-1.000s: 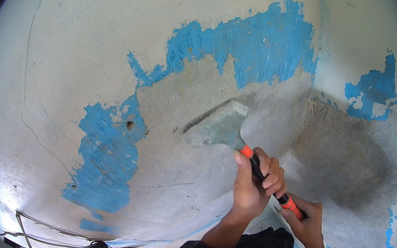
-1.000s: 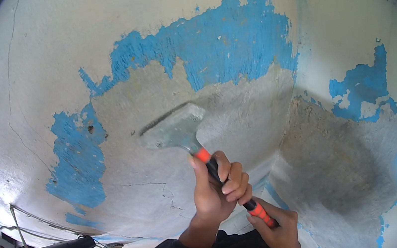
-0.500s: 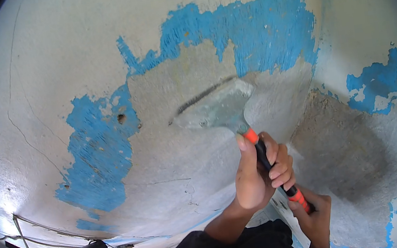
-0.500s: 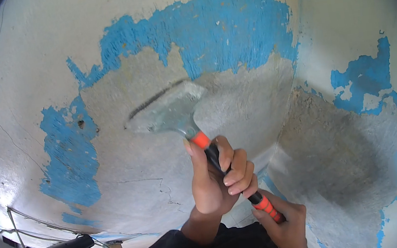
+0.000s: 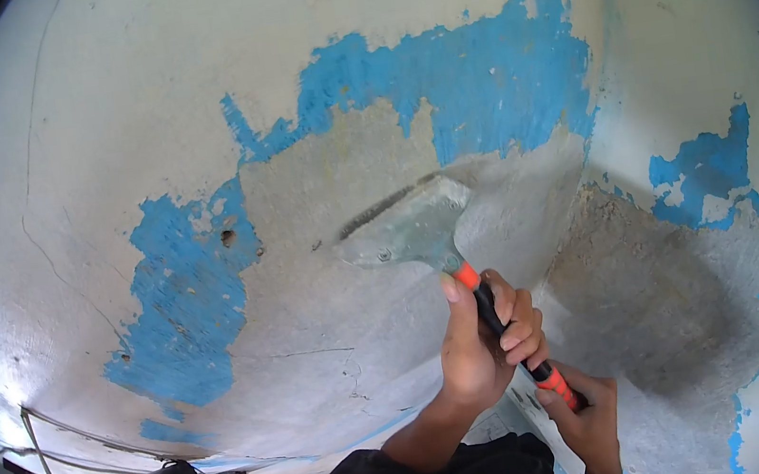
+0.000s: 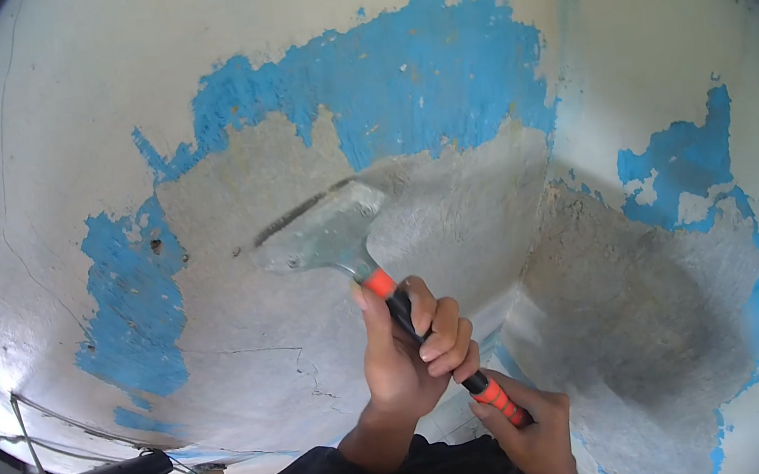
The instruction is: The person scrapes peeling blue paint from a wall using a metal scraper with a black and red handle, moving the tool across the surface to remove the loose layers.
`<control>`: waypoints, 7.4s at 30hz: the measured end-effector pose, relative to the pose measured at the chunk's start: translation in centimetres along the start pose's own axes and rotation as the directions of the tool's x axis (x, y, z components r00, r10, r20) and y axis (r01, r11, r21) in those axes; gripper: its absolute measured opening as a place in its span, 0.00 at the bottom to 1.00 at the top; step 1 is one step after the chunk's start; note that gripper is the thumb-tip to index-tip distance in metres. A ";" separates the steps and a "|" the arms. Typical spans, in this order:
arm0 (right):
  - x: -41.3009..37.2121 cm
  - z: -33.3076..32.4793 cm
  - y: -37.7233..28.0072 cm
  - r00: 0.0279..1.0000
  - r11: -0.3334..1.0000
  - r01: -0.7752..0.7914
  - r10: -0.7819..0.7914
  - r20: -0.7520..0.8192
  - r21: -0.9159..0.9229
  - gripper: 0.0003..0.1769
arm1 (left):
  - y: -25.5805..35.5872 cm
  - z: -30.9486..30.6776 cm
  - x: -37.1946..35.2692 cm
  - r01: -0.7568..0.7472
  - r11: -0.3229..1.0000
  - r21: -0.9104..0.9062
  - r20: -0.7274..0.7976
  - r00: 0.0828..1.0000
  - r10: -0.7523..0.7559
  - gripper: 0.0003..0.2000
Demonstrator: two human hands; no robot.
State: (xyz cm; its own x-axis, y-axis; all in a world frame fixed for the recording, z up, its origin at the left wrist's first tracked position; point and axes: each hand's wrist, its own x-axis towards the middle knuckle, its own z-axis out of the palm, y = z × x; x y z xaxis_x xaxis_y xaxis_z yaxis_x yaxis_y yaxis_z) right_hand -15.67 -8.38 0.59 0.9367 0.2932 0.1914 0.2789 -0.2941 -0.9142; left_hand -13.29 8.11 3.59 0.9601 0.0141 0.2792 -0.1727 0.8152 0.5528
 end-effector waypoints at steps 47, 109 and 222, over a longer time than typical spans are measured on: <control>-1.1 1.1 5.8 0.959 0.878 -0.251 0.169 0.227 0.407 0.30 | -3.4 -2.1 3.4 0.240 0.957 0.163 -0.113 0.968 -0.224 0.28; 5.8 -5.0 7.5 0.997 0.975 0.061 -0.072 0.042 0.215 0.22 | -5.8 1.7 9.7 0.212 0.949 0.234 -0.171 0.970 -0.174 0.22; 6.0 -7.0 9.2 0.997 0.979 -0.025 0.009 0.079 0.201 0.21 | -8.8 1.5 10.0 0.208 0.945 0.253 -0.271 0.953 -0.137 0.22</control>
State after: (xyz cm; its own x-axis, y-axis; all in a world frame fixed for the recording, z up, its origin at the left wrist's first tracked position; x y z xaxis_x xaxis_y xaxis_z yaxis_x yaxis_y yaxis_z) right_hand -5.96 -15.70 -4.20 0.9196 0.3615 0.1542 0.2072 -0.1127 -0.9718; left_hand -2.53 0.24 2.65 0.9980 0.0586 -0.0223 -0.0194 0.6267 0.7790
